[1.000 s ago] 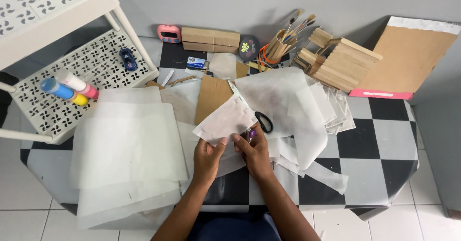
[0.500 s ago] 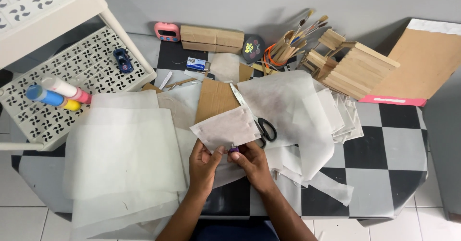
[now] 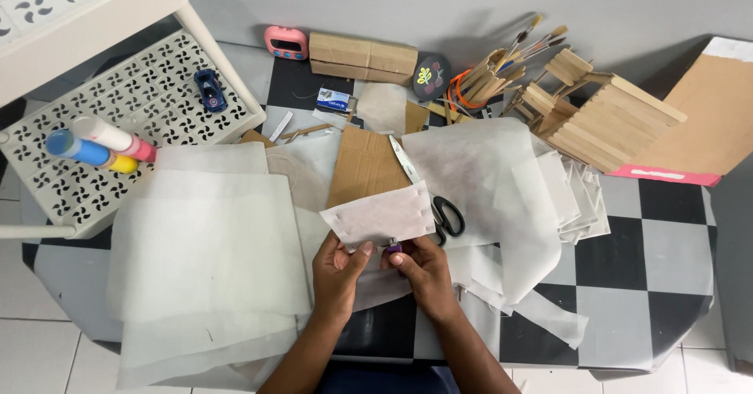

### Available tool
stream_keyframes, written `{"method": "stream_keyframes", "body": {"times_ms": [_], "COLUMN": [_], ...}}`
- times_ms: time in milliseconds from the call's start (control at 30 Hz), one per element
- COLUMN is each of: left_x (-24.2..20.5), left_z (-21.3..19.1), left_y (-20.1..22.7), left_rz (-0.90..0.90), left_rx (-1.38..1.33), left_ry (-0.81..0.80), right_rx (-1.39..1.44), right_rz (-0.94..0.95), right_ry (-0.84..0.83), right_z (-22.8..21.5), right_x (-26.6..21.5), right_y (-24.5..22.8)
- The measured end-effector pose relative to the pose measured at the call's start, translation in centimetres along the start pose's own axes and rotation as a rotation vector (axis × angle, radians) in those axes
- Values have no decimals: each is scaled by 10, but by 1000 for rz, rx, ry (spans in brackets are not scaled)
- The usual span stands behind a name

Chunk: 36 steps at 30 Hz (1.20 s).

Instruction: Trimming white fabric or paper and cardboard pieces using scissors on a crafting table.

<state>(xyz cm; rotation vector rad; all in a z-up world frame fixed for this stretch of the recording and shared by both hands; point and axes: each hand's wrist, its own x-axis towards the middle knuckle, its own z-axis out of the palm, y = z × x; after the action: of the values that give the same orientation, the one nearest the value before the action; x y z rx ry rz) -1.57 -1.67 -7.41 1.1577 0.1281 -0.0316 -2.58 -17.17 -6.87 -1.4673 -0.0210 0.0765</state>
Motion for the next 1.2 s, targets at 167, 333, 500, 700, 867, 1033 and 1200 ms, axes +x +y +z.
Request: {"method": "stream_keyframes", "body": {"times_ms": [167,333,500,700,867,1033,1200], "left_x": [0,1,0,2,1,0,0], "left_z": [0,-4,-6,-12,-9,-7,-8], "left_y": [2,-16,-21,-42,-31,-26,-30], "left_rz": [0,-16,-4,18,14,12,10], "left_rx": [-22,-56,-63,-50,-38,-32,-38], "left_ry": [-9,30,24,-6,-19,-20,-17], "right_rx": [1,137,153,141,162,190,184], "right_rz": [3,24,6,-20,-27,-13,-22], "right_ry": [-14,31,48,58,51,43,44], "right_z": [-1,-8,-7,-7,-7,-10,-11], "right_x": [0,0,-1,-2,-1,-1,-2], "right_y": [2,27,30,31,35,41,46]}}
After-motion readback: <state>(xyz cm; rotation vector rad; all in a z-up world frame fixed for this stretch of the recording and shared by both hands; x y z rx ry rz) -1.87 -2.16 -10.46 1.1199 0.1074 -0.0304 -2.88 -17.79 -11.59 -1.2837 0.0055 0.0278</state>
